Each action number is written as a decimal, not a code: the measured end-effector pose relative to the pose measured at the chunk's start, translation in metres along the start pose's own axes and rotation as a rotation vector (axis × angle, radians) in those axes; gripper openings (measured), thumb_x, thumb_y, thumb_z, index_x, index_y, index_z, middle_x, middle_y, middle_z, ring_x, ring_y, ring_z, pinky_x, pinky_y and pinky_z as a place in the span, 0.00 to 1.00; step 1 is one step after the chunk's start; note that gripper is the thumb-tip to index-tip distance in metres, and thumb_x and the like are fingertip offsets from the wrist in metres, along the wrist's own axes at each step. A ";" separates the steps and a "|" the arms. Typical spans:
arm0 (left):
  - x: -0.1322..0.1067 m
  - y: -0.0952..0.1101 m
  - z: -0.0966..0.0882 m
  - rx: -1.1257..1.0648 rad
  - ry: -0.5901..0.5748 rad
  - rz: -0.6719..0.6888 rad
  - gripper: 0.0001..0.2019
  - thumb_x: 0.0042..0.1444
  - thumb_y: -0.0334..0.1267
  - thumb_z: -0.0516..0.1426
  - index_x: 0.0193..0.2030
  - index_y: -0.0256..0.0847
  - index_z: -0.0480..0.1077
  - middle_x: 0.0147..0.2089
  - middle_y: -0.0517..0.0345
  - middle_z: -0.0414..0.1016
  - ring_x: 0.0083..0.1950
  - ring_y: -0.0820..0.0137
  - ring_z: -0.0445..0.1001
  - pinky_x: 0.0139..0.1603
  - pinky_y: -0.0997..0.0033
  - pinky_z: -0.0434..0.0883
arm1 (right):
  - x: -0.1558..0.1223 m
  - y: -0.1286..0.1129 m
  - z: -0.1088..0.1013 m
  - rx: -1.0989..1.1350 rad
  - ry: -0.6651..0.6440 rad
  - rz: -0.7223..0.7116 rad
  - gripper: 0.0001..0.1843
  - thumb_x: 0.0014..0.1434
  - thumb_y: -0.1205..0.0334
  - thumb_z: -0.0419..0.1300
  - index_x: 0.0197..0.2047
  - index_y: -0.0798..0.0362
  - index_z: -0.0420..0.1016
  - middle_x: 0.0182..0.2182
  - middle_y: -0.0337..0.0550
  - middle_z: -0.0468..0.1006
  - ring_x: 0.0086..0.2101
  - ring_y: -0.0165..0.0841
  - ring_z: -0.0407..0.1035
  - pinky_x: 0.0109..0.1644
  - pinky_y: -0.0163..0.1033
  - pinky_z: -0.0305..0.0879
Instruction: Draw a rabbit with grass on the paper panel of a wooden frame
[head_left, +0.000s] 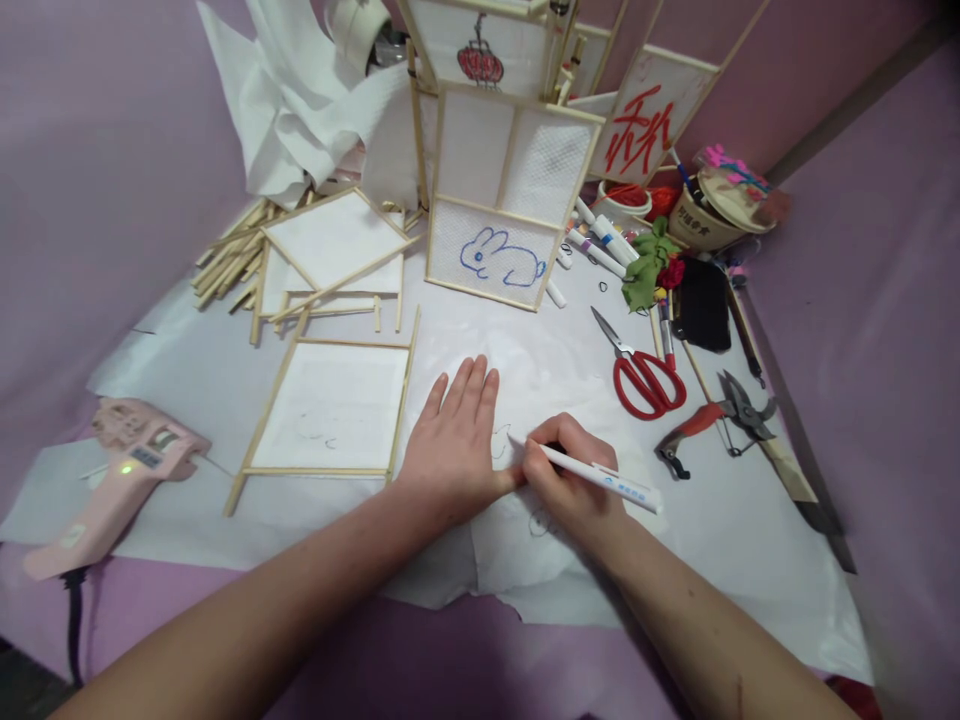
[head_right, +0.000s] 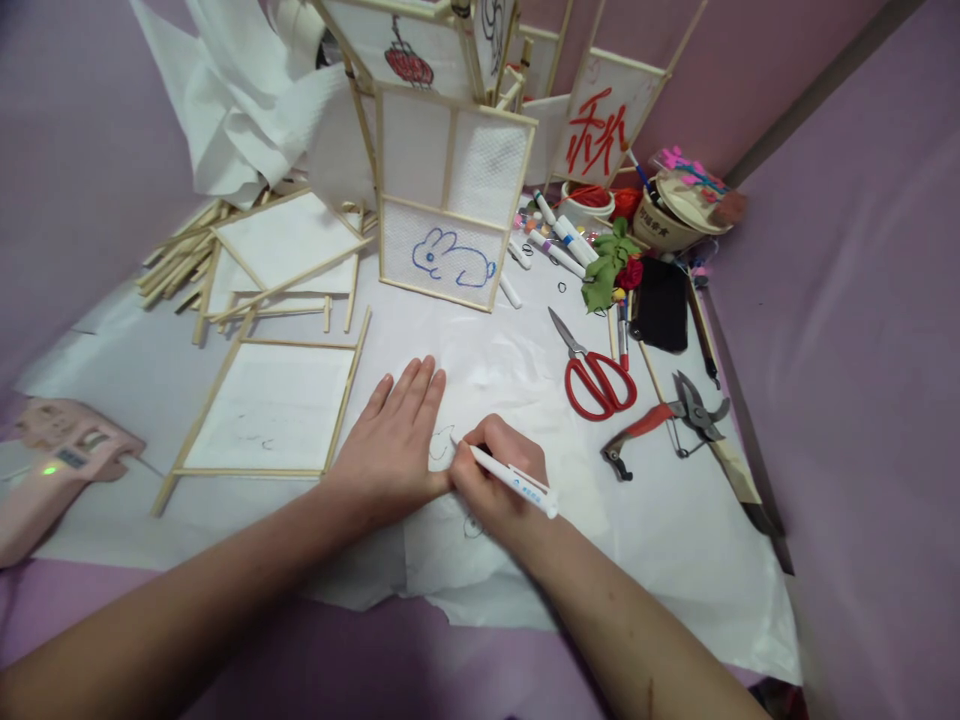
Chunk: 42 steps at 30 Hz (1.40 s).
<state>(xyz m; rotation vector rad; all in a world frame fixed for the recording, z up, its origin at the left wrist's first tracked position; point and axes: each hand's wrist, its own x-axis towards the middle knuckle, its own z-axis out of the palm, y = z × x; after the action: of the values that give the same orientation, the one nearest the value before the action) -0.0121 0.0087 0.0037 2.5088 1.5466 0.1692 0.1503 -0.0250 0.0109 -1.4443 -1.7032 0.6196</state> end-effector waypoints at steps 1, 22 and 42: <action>0.000 0.000 0.000 0.001 0.002 0.000 0.45 0.56 0.50 0.54 0.74 0.25 0.46 0.78 0.34 0.42 0.79 0.52 0.42 0.77 0.46 0.44 | 0.000 0.000 0.000 -0.001 0.005 -0.003 0.07 0.59 0.67 0.58 0.29 0.50 0.67 0.21 0.32 0.71 0.22 0.26 0.65 0.28 0.33 0.60; 0.003 0.000 0.001 0.018 -0.051 -0.019 0.50 0.61 0.65 0.48 0.75 0.23 0.43 0.79 0.36 0.37 0.80 0.52 0.37 0.78 0.45 0.40 | 0.000 0.004 -0.002 -0.076 0.073 0.036 0.07 0.61 0.66 0.56 0.30 0.50 0.66 0.21 0.32 0.70 0.22 0.27 0.64 0.28 0.34 0.60; 0.002 0.002 -0.002 0.009 -0.064 -0.030 0.49 0.61 0.65 0.49 0.75 0.23 0.45 0.79 0.37 0.37 0.80 0.53 0.37 0.78 0.46 0.41 | -0.001 0.007 -0.002 0.036 0.037 0.026 0.08 0.56 0.68 0.56 0.27 0.49 0.63 0.20 0.31 0.67 0.22 0.27 0.62 0.29 0.35 0.58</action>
<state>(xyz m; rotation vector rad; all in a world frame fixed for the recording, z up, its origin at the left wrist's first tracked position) -0.0102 0.0101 0.0061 2.4710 1.5625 0.0768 0.1560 -0.0247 0.0065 -1.4461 -1.6388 0.6313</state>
